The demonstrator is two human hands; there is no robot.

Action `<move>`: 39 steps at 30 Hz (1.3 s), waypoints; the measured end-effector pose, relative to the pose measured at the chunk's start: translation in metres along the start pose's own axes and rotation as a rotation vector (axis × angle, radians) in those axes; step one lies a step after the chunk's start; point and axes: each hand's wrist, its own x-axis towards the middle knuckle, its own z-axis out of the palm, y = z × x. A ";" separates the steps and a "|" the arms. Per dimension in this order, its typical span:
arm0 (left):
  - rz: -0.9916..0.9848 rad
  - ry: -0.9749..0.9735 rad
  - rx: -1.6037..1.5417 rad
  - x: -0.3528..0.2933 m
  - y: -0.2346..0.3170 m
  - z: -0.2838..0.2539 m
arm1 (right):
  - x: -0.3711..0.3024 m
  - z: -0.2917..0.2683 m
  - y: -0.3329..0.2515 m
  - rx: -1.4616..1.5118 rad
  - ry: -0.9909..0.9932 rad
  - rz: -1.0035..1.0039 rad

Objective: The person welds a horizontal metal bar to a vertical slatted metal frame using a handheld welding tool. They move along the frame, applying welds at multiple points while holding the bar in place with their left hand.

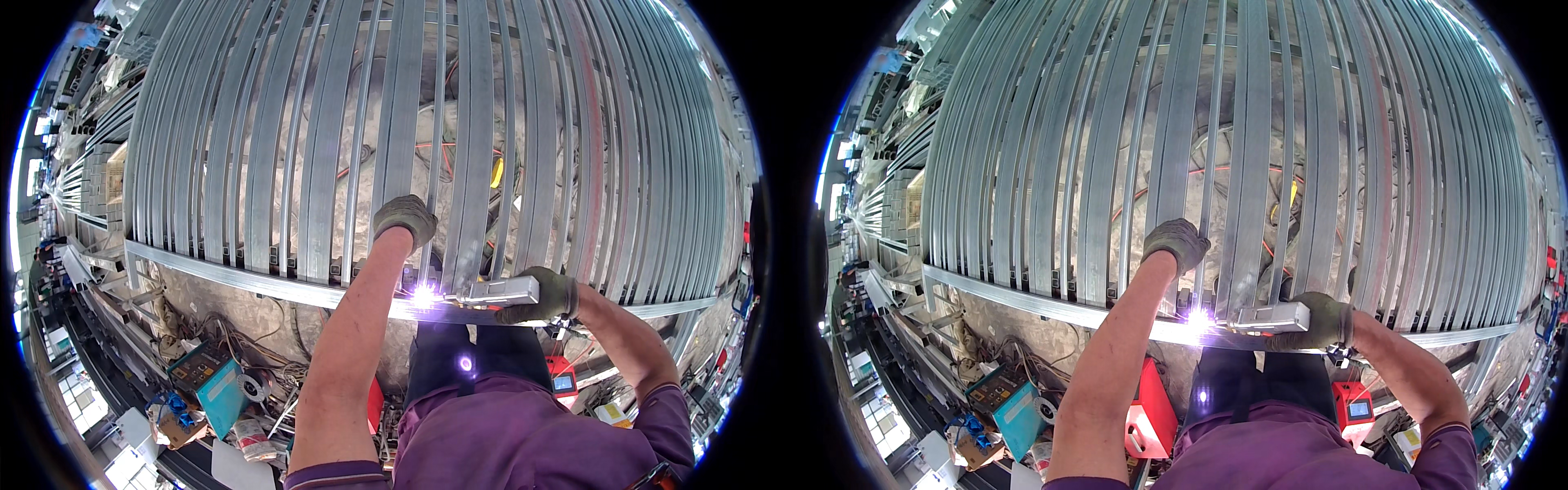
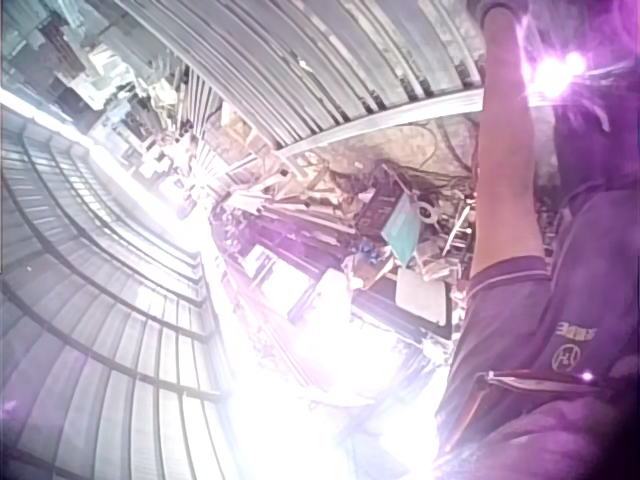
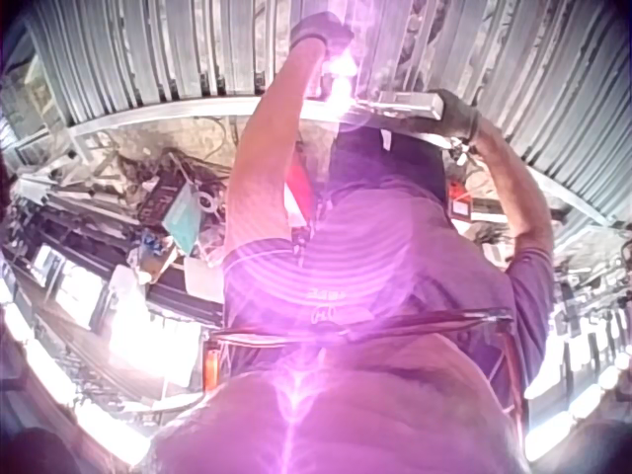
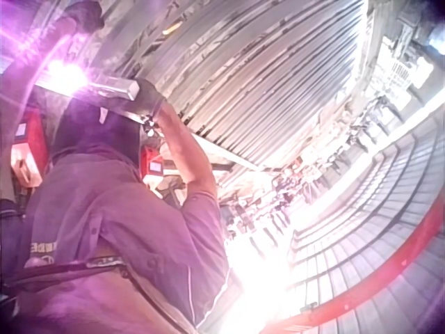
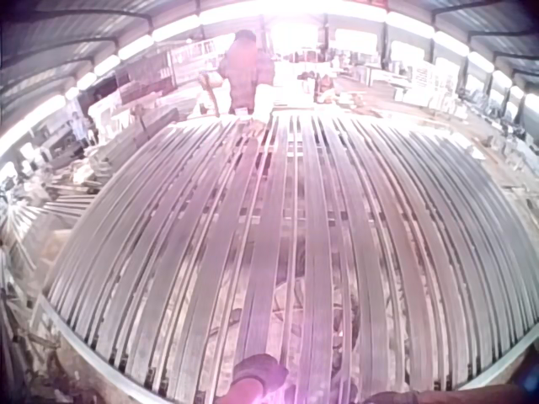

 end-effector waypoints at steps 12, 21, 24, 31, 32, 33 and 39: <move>0.013 -0.023 -0.006 -0.011 0.000 -0.001 | -0.073 0.020 0.004 -0.064 0.337 -0.115; -0.022 0.162 -0.085 -0.034 -0.051 -0.022 | -0.135 0.055 0.033 0.152 0.583 -0.214; -0.059 0.106 -0.015 -0.048 -0.064 -0.039 | -0.142 0.070 0.039 0.121 0.561 -0.248; -0.108 0.061 0.102 -0.043 -0.066 -0.044 | -0.093 0.047 -0.009 -0.209 0.442 -0.550; -0.128 0.045 0.126 -0.046 -0.065 -0.048 | -0.092 0.042 -0.016 -0.211 0.393 -0.511; -0.115 0.022 0.136 -0.046 -0.067 -0.048 | -0.091 0.036 -0.022 -0.214 0.345 -0.471; -0.078 -0.048 0.158 -0.048 -0.068 -0.038 | -0.066 0.010 -0.062 -0.154 0.228 -0.426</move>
